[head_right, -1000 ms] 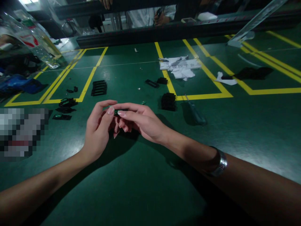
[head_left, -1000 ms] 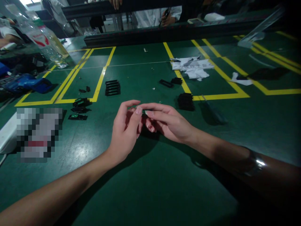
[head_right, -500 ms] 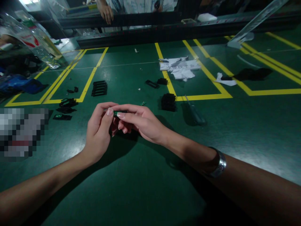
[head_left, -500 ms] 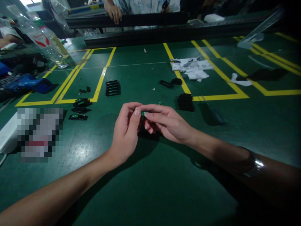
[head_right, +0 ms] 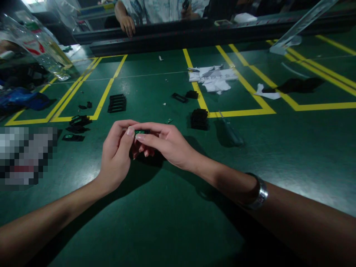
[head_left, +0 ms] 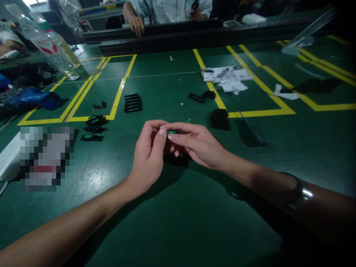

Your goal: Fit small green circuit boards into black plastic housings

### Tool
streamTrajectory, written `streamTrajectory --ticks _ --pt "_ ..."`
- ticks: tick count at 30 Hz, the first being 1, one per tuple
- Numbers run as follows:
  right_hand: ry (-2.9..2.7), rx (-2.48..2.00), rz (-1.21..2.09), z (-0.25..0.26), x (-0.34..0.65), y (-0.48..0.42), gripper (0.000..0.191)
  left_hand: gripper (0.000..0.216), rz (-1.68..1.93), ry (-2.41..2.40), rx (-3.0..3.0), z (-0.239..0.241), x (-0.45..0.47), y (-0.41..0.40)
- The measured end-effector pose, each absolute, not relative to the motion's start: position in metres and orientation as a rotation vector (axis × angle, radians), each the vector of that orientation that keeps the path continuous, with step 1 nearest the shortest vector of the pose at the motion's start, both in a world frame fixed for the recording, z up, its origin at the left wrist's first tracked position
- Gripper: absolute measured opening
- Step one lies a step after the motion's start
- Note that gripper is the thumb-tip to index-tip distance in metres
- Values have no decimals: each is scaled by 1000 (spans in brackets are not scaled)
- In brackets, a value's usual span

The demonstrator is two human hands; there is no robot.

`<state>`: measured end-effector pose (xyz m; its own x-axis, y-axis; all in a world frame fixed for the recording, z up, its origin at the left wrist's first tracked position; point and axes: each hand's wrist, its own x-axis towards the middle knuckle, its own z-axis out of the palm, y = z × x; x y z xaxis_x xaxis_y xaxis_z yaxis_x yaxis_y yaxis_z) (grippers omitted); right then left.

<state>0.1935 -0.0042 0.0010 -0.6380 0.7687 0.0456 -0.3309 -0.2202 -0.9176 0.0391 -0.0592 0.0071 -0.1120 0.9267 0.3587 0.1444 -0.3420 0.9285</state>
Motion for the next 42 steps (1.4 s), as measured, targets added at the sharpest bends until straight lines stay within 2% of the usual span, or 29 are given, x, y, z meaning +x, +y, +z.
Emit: streamTrajectory --ticks 6,15,23,29,42 --pt "-1319 -542 1900 -1 193 -5 23 19 1512 1222 1527 7 39 -59" --pt "-1334 -564 1898 2 194 -6 28 19 1515 1220 1492 8 38 -59" --pt "-1181 -570 1884 8 193 -7 24 33 1537 1378 1431 10 38 -58" --pt "-1091 -590 1790 7 192 -6 9 35 1581 1374 1361 10 39 -56" --pt "-1101 -604 1887 8 193 -6 15 27 1518 1524 1552 12 37 -56"
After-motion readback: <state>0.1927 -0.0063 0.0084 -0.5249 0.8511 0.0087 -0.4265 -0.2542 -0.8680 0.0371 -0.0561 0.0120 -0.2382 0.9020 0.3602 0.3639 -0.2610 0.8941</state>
